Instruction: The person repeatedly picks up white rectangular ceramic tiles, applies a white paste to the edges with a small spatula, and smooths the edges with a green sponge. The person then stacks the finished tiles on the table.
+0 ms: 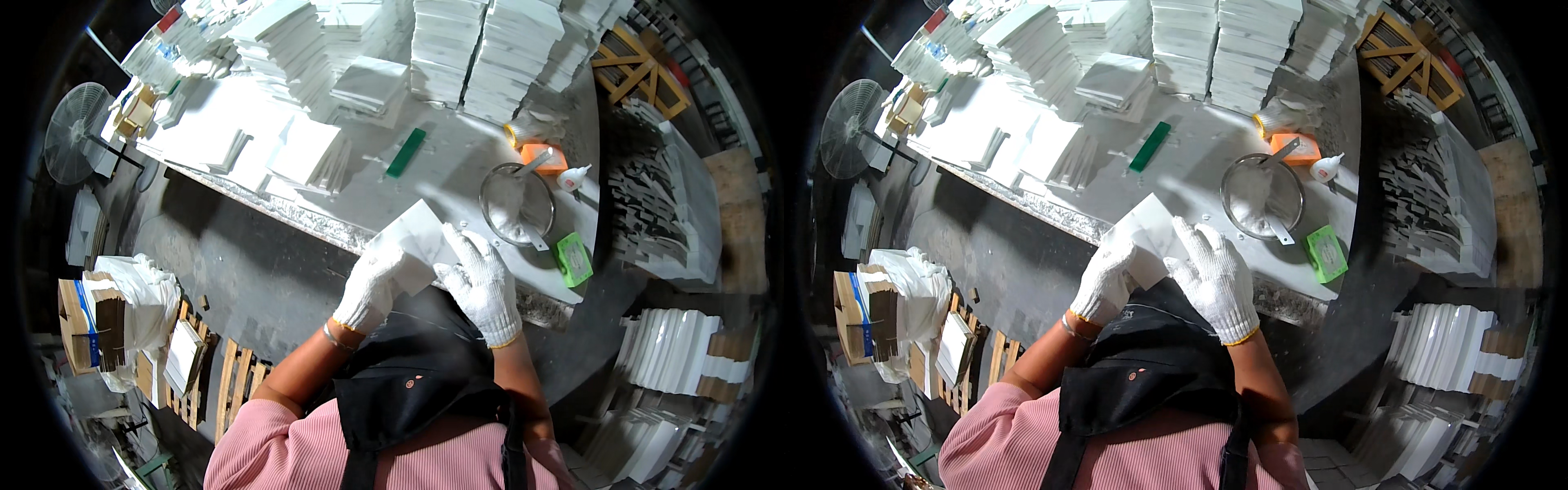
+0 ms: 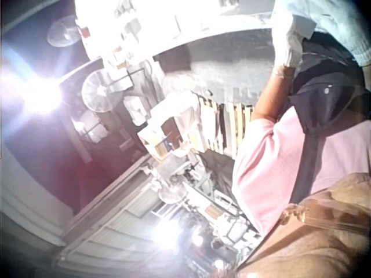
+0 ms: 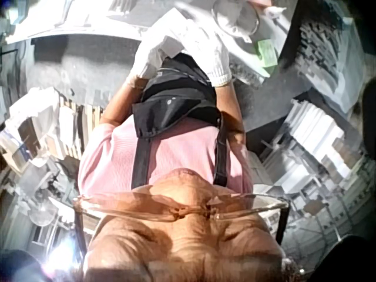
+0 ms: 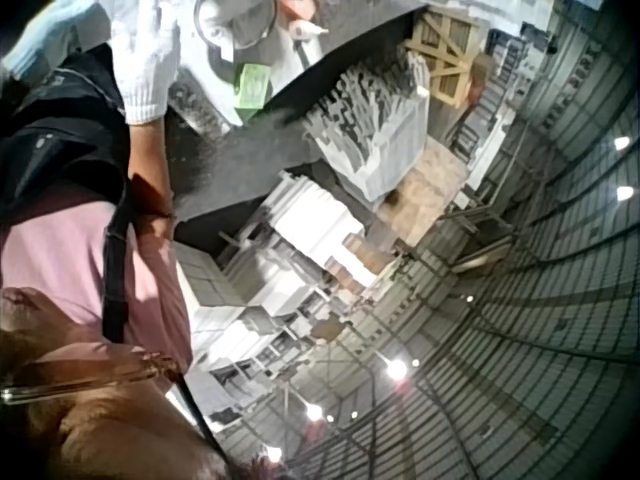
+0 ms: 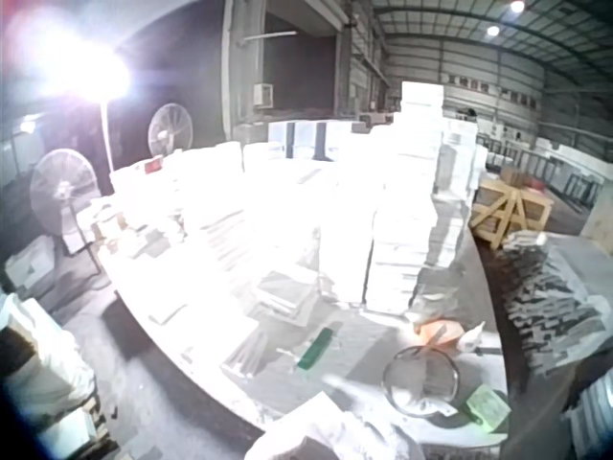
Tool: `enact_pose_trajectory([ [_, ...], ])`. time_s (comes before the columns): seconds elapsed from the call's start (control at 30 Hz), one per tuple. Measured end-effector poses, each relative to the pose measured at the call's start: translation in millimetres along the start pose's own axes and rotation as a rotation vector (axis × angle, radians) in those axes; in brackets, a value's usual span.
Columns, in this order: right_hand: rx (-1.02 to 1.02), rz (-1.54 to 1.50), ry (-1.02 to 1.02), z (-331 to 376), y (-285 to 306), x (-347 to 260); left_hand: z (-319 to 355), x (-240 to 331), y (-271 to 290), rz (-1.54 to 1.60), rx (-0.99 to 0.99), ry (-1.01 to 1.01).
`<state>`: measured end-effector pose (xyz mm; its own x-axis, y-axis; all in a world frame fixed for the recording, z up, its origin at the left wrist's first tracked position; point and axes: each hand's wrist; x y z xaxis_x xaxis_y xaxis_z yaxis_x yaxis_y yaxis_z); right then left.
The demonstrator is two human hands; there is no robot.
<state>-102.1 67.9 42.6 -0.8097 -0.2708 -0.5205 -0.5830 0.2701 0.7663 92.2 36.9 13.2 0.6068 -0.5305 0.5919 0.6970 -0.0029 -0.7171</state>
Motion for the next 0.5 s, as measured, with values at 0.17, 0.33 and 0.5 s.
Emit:
enact_pose_trajectory([
  [0.17,0.004,0.016,-0.054,24,18,2,-4,-2,8,-0.047,0.001,0.013],
  [0.33,0.207,0.0,-0.223,41,58,16,-9,2,-10,-0.011,-0.039,-0.004],
  [0.5,0.371,0.207,-0.324,32,87,46,-22,-4,-21,0.01,-0.128,0.065],
])
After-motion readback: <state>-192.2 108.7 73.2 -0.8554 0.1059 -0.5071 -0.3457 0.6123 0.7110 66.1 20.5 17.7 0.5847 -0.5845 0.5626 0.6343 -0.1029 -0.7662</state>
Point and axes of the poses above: each hand's wrist, its own z-axis away from the middle knuckle, its own y-axis out of the back of the hand, x = y × z, and after that the axes turned 1 degree about z, right-handed
